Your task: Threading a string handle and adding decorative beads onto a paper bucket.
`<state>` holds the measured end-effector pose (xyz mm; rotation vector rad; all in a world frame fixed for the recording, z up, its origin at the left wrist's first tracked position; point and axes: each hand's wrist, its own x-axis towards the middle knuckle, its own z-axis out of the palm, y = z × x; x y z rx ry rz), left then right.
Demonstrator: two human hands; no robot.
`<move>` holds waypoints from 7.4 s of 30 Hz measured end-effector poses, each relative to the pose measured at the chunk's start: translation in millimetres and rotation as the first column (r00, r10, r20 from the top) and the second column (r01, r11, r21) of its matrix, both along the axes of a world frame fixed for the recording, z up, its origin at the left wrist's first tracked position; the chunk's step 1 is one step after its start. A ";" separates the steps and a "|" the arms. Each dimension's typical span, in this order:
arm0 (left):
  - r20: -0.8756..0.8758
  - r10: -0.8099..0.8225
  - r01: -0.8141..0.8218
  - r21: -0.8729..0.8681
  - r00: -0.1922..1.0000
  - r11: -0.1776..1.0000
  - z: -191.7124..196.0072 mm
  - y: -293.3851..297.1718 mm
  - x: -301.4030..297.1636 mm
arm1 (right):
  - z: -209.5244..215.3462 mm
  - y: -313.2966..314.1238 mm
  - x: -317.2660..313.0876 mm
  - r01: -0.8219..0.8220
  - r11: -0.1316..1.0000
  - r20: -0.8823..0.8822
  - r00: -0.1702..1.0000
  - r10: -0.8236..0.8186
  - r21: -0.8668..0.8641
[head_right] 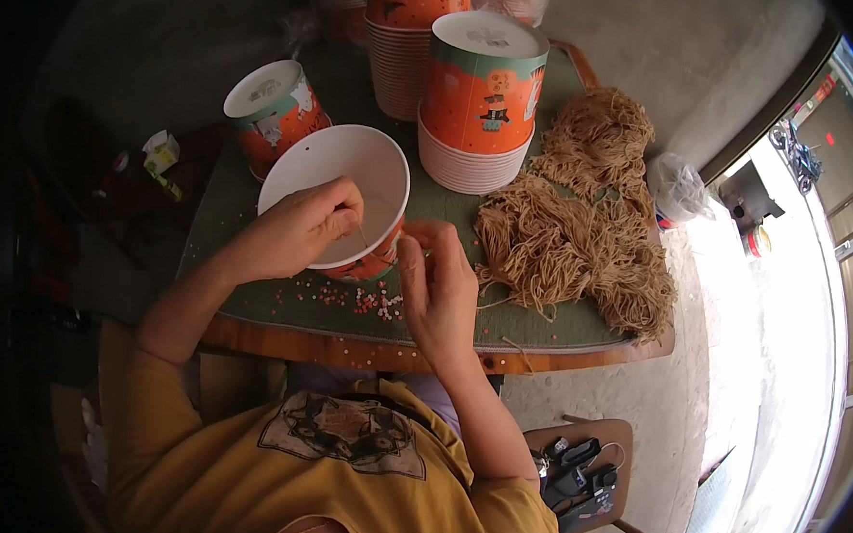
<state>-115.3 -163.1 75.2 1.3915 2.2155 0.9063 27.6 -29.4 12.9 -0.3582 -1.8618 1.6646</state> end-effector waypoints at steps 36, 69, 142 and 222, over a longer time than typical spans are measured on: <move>0.794 -0.101 -0.200 0.271 0.599 0.942 -20.2 9.3 -8.6 | -10.3 -0.7 -13.5 -0.193 0.926 0.025 0.977 0.212 -0.325; 0.719 -0.108 -0.055 0.199 0.686 0.978 -7.1 27.3 -15.4 | 34.4 58.4 -27.8 -0.256 0.949 0.088 0.957 0.276 -0.186; -0.608 -0.008 0.218 0.272 0.794 0.937 -3.3 20.5 16.7 | 2.2 11.7 -16.1 -0.027 0.986 0.015 1.000 0.025 0.162; 0.589 -0.039 -0.065 0.154 0.807 0.986 -6.4 10.2 -2.0 | -11.1 11.7 -15.6 0.000 0.978 -0.077 0.997 0.017 0.211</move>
